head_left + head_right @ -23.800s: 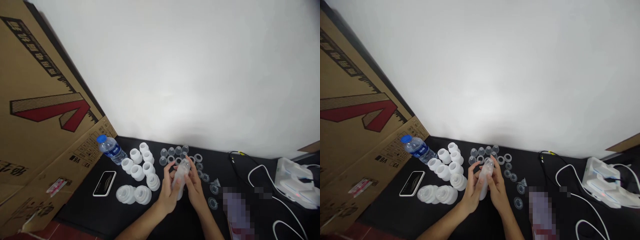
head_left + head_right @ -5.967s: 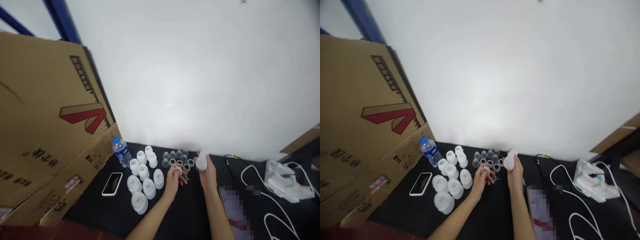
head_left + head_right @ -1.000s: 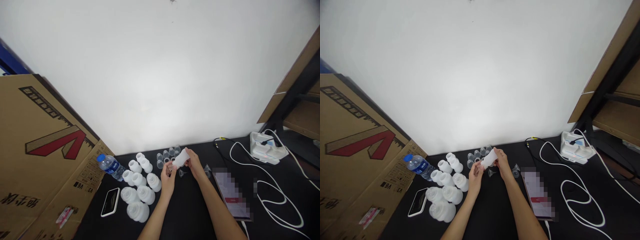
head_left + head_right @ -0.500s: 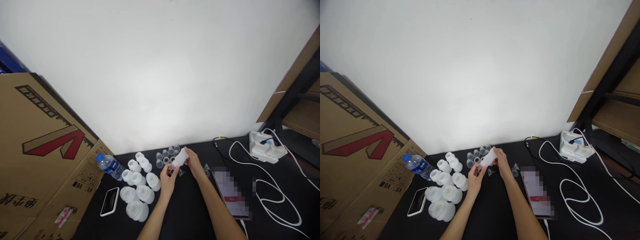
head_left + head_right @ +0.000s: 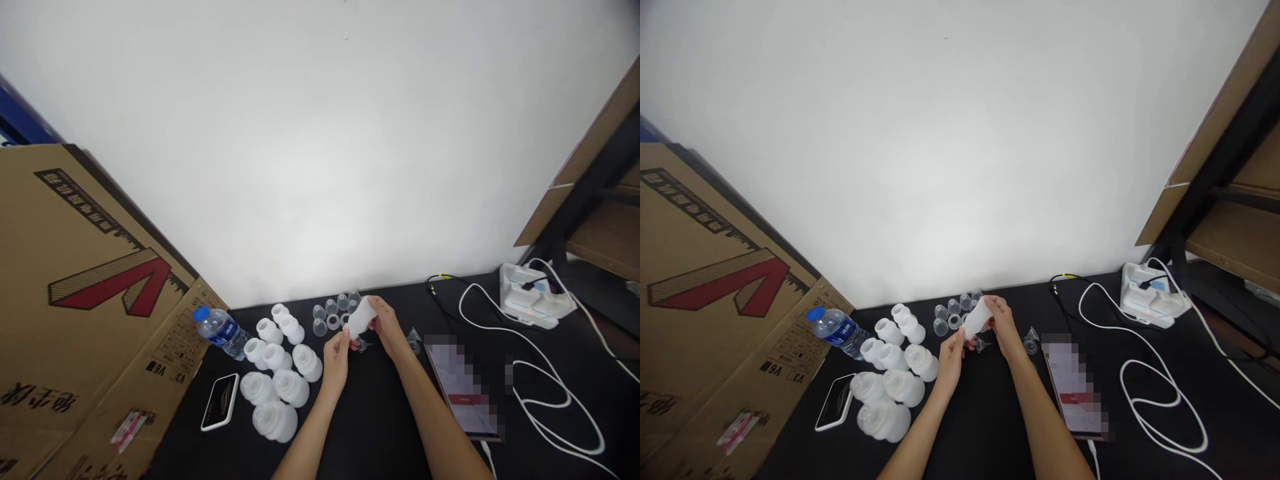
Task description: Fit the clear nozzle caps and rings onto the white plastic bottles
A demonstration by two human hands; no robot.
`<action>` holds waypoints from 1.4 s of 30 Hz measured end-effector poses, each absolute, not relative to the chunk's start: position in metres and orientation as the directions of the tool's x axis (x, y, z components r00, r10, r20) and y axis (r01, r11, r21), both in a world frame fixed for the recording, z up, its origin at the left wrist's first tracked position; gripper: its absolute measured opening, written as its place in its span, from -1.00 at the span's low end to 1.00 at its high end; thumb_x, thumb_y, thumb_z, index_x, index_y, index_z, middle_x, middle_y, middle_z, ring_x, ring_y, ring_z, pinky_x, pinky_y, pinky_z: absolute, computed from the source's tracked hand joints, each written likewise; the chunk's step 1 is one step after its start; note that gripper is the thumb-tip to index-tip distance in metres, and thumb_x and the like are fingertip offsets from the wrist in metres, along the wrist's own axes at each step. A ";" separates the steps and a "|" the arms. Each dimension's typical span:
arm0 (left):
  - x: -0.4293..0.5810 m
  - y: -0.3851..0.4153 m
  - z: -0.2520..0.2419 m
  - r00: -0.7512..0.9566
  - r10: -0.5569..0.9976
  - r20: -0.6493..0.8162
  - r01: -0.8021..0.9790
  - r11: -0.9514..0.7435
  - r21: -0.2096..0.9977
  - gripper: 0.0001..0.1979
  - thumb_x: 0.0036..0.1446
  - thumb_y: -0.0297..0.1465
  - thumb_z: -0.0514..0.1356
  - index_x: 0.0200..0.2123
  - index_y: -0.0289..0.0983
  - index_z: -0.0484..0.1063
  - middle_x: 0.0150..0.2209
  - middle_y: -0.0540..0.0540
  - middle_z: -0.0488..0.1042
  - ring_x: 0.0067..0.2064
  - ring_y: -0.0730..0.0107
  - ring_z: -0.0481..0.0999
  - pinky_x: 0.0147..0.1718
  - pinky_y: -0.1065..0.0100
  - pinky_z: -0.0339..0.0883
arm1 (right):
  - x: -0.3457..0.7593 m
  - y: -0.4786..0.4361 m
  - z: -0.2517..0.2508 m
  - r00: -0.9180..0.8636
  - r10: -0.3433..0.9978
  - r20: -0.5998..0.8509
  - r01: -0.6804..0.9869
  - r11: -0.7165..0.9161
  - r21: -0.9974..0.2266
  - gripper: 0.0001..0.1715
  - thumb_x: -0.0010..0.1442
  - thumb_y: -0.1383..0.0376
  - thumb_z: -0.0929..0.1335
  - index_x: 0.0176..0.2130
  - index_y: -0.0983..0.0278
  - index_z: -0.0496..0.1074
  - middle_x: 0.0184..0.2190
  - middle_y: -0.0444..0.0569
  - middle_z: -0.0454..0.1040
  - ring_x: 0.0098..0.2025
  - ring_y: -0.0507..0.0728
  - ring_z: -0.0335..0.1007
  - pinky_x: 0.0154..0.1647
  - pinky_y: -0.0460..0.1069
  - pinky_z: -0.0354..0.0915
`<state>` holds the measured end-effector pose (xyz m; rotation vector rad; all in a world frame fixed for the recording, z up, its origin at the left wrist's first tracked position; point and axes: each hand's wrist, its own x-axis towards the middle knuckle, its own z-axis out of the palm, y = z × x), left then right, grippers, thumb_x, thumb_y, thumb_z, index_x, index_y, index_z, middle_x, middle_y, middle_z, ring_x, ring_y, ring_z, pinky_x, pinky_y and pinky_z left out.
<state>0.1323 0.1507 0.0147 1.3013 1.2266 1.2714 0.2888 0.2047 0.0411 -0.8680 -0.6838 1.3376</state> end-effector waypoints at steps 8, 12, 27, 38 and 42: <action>0.133 0.149 0.015 0.028 0.995 0.092 0.017 -0.092 0.996 -0.40 0.28 0.16 0.28 -0.39 -0.31 0.61 -0.42 -0.09 0.57 -0.33 0.27 0.48 -0.27 0.33 0.29 | 0.289 0.203 0.042 0.128 0.989 -0.074 -0.549 0.008 -0.836 -0.38 0.03 -0.18 0.62 -0.19 0.24 0.64 -0.41 -0.05 0.58 -0.53 0.02 0.20 -0.58 -0.06 0.04; 0.133 0.148 0.016 0.030 0.993 0.115 0.051 -0.116 0.992 -0.42 0.27 0.13 0.31 -0.40 -0.31 0.63 -0.47 -0.05 0.50 -0.38 0.33 0.41 -0.32 0.35 0.25 | 0.289 0.203 0.042 0.125 0.988 -0.087 -0.549 -0.005 -0.836 -0.37 0.01 -0.17 0.64 -0.19 0.24 0.64 -0.44 -0.08 0.57 -0.56 -0.01 0.16 -0.59 -0.08 0.05; 0.136 0.139 0.024 -0.058 0.970 0.237 0.237 -0.218 0.947 -0.51 0.29 0.05 0.34 -0.43 -0.26 0.56 -0.51 0.04 0.32 -0.44 0.40 0.24 -0.41 0.37 0.11 | 0.290 0.200 0.046 0.164 0.984 -0.073 -0.550 0.030 -0.835 -0.42 0.03 -0.16 0.65 -0.29 0.23 0.58 -0.55 -0.18 0.40 -0.57 -0.02 0.09 -0.59 -0.09 -0.02; 0.136 0.141 0.026 -0.105 0.980 0.168 0.006 -0.168 0.986 -0.54 0.24 0.04 0.38 -0.25 -0.30 0.60 -0.39 -0.05 0.52 -0.36 0.34 0.44 -0.33 0.37 0.33 | 0.288 0.201 0.052 0.143 0.987 -0.078 -0.566 0.017 -0.825 -0.40 0.04 -0.17 0.58 -0.18 0.25 0.66 -0.26 0.07 0.67 -0.49 0.08 0.31 -0.60 -0.05 0.06; 0.136 0.140 0.026 -0.144 0.969 0.198 0.051 -0.193 0.980 -0.57 0.23 0.01 0.39 -0.26 -0.28 0.59 -0.39 -0.05 0.50 -0.35 0.33 0.45 -0.31 0.36 0.38 | 0.289 0.202 0.049 0.123 0.990 -0.070 -0.563 0.011 -0.826 -0.38 0.05 -0.19 0.60 -0.19 0.26 0.66 -0.39 -0.01 0.60 -0.58 0.00 0.18 -0.64 -0.07 0.02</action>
